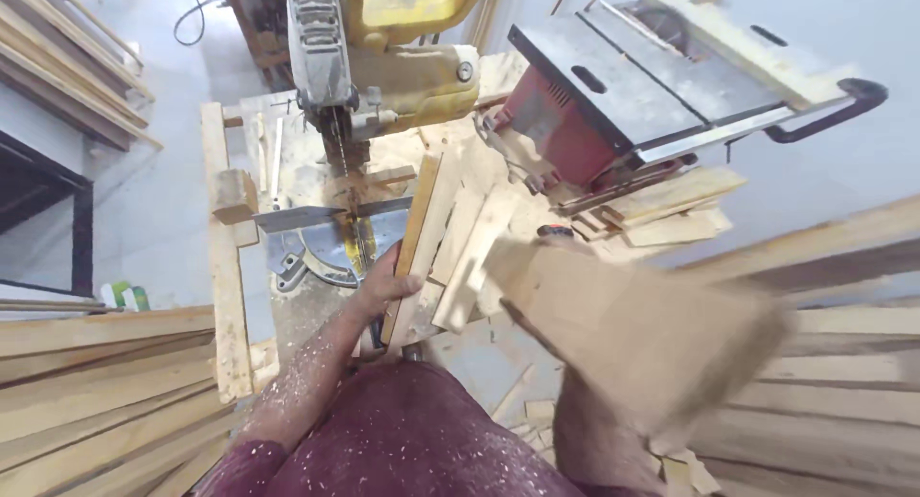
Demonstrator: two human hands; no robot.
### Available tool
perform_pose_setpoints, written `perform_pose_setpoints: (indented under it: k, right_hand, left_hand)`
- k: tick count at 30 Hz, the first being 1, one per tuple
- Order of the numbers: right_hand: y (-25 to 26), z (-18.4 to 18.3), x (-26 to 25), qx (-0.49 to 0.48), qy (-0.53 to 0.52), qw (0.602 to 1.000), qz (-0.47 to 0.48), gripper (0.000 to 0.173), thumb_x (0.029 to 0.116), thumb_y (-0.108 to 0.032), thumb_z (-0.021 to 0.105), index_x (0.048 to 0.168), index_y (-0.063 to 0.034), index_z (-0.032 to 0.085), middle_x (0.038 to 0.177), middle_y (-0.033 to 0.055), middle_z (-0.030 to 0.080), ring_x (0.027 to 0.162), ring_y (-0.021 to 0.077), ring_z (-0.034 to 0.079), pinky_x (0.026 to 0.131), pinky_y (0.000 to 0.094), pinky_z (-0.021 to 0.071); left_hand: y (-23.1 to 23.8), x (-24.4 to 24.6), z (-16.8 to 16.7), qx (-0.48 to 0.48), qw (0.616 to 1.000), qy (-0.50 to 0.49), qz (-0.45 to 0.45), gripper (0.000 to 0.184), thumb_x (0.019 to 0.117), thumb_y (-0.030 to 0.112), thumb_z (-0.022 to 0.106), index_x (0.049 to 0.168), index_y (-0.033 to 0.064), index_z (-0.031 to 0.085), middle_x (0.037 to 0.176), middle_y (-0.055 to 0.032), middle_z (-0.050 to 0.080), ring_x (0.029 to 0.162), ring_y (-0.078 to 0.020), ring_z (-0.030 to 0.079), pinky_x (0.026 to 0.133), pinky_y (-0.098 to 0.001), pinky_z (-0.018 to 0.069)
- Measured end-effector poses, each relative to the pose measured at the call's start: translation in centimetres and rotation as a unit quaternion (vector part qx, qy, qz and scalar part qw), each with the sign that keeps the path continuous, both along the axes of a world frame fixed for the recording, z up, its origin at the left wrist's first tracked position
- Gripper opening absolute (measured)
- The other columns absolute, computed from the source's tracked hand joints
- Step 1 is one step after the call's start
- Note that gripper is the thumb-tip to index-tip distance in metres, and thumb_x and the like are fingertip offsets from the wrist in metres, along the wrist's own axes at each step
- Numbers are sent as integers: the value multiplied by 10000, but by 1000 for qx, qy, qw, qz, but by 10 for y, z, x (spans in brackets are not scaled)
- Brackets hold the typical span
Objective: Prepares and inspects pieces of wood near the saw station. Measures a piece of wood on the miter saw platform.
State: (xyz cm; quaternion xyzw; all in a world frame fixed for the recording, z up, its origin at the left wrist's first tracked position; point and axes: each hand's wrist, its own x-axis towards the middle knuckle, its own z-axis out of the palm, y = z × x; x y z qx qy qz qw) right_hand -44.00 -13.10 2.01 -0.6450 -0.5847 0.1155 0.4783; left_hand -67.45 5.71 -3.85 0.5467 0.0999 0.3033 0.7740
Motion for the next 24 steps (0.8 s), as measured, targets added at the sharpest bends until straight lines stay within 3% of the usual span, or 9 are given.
perform_pose_setpoints:
  k: [1, 4, 8, 11, 15, 18, 20, 21, 24]
  right_hand:
    - [8, 15, 8, 48, -87, 995, 11, 504, 982, -286, 661, 1393, -23, 538, 1438, 159, 558, 1399, 238, 488, 1154, 432, 440]
    - [35, 29, 6, 112, -342, 933, 29, 310, 992, -126, 645, 1301, -151, 630, 1388, 157, 608, 1428, 375, 460, 1144, 555, 435]
    - [57, 14, -4, 112, -543, 822, 129, 371, 1051, -87, 547, 1406, -190, 585, 1443, 71, 603, 1438, 284, 472, 1196, 532, 368]
    - [63, 1, -7, 104, -562, 804, 161, 416, 1067, -67, 492, 1457, -205, 540, 1533, 69, 530, 1481, 272, 420, 1227, 529, 325]
    - [56, 0, -11, 59, -474, 860, 182, 475, 1042, -44, 519, 1464, -262, 531, 1577, 126, 468, 1473, 326, 424, 1214, 520, 349]
    - [44, -11, -22, 46, -189, 976, 94, 487, 963, -28, 550, 1447, -58, 497, 1544, 277, 438, 1447, 369, 450, 1173, 509, 436]
    - [42, -20, -30, 7, 30, 999, 34, 812, 957, -339, 643, 1587, 16, 272, 1647, 235, 287, 1457, 290, 442, 1141, 454, 489]
    - [43, -22, -37, -27, 133, 991, 21, 1035, 854, -458, 755, 1605, 7, 216, 1625, 183, 351, 1403, 231, 502, 1103, 414, 519]
    - [51, -38, -60, -131, 206, 970, -13, 1329, 641, -394, 944, 1637, -60, 130, 1515, 142, 498, 1289, 166, 593, 1054, 378, 549]
  left_hand:
    - [4, 4, 0, -14, 1000, 10, -14, 873, 820, 461, 809, 1400, -37, 388, 1122, -37, 711, 987, -125, 715, 890, -333, 615]
    - [11, 23, 0, -52, 996, 25, -71, 698, 871, 427, 766, 1337, -4, 477, 1057, -46, 734, 940, -148, 727, 864, -355, 619]
    - [11, 50, -1, -91, 988, -10, -125, 574, 956, 549, 656, 1246, 57, 608, 1029, -43, 757, 951, -138, 734, 891, -359, 613]
    - [12, 59, 2, -101, 975, -82, -178, 500, 875, 553, 754, 1143, 135, 690, 992, -1, 771, 906, -95, 737, 845, -312, 616]
    - [13, 57, 3, -107, 974, -88, -178, 427, 827, 285, 838, 1156, 107, 631, 982, -3, 763, 883, -97, 735, 820, -308, 619]
    - [7, 54, 15, -82, 988, -36, -126, 482, 806, 129, 780, 1216, 17, 551, 996, -58, 749, 897, -148, 738, 829, -358, 626]
    - [1, 55, 22, -34, 997, 10, -66, 667, 749, 126, 811, 1299, -48, 475, 1041, -106, 729, 933, -174, 734, 850, -371, 630]
    - [-2, 57, 24, -8, 999, 29, -36, 791, 710, 143, 836, 1355, -72, 431, 1085, -130, 714, 965, -182, 727, 872, -374, 628]
    - [-10, 59, 25, 78, 995, 58, 16, 1067, 647, 247, 908, 1484, -77, 330, 1251, -155, 661, 1103, -170, 686, 972, -354, 593]
